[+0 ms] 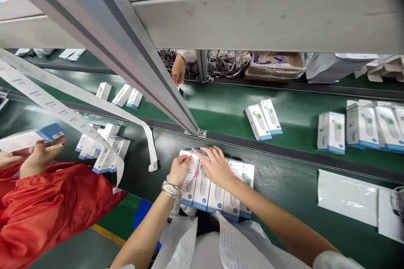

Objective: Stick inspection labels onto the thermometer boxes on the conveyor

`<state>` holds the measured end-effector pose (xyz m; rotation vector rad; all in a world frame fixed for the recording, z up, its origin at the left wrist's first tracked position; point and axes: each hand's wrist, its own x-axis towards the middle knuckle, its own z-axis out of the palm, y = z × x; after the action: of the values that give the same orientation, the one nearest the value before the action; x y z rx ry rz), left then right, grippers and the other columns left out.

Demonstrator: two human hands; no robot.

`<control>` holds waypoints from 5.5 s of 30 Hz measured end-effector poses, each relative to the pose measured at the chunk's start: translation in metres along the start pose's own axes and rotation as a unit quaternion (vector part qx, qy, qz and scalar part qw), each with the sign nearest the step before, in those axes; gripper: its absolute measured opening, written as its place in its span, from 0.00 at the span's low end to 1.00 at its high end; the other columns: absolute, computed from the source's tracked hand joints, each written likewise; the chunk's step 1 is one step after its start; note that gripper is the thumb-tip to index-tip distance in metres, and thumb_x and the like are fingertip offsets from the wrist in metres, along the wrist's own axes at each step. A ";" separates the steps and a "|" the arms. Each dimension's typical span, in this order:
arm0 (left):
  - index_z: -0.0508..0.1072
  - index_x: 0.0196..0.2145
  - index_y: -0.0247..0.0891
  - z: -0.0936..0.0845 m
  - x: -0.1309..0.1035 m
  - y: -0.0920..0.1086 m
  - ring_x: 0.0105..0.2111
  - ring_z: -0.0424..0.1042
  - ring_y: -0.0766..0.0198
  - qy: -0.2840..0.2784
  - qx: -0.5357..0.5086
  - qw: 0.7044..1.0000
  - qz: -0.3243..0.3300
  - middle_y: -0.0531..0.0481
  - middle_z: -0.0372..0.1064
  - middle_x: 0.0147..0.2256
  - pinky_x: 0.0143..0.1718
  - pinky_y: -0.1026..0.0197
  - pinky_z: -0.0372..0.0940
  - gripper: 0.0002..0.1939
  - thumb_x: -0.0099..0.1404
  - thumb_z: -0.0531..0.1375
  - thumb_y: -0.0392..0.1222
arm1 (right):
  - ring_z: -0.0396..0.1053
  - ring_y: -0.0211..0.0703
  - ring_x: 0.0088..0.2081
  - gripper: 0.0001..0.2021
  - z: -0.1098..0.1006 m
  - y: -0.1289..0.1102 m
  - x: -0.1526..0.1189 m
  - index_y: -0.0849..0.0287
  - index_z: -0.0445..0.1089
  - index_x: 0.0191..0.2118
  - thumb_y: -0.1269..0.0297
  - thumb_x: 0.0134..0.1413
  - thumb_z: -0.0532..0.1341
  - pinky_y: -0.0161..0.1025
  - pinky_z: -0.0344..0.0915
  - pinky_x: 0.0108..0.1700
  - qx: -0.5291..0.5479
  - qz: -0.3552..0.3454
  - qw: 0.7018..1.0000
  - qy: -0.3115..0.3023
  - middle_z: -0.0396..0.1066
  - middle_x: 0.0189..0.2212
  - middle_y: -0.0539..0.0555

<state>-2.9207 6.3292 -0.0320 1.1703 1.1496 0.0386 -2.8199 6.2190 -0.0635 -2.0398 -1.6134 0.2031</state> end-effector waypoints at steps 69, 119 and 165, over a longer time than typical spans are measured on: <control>0.62 0.24 0.35 0.051 -0.019 -0.011 0.15 0.65 0.69 -0.007 -0.046 0.999 0.027 0.54 0.66 0.18 0.19 0.67 0.58 0.14 0.56 0.57 0.49 | 0.61 0.48 0.41 0.26 -0.027 0.036 -0.030 0.57 0.42 0.61 0.66 0.58 0.47 0.43 0.58 0.41 -0.022 -0.005 0.999 -0.049 0.66 0.44 0.57; 0.56 0.18 0.37 0.057 -0.076 -0.001 0.20 0.51 0.69 0.021 0.174 0.937 0.302 0.57 0.49 0.17 0.24 0.66 0.50 0.18 0.61 0.51 0.49 | 0.59 0.38 0.27 0.14 -0.054 -0.032 -0.056 0.57 0.58 0.23 0.60 0.59 0.49 0.38 0.56 0.37 0.199 0.165 0.947 0.189 0.60 0.21 0.48; 0.66 0.27 0.37 0.081 -0.081 -0.004 0.27 0.61 0.66 -0.027 0.142 0.944 0.296 0.53 0.62 0.26 0.30 0.65 0.58 0.11 0.61 0.52 0.47 | 0.64 0.40 0.37 0.10 -0.061 -0.017 -0.079 0.55 0.61 0.42 0.60 0.57 0.50 0.38 0.62 0.41 0.378 0.205 0.882 0.194 0.65 0.33 0.52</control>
<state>-2.9030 6.2266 0.0147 1.7355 0.7327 0.3076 -2.8304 6.1280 -0.0189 -1.6175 -0.6712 0.4594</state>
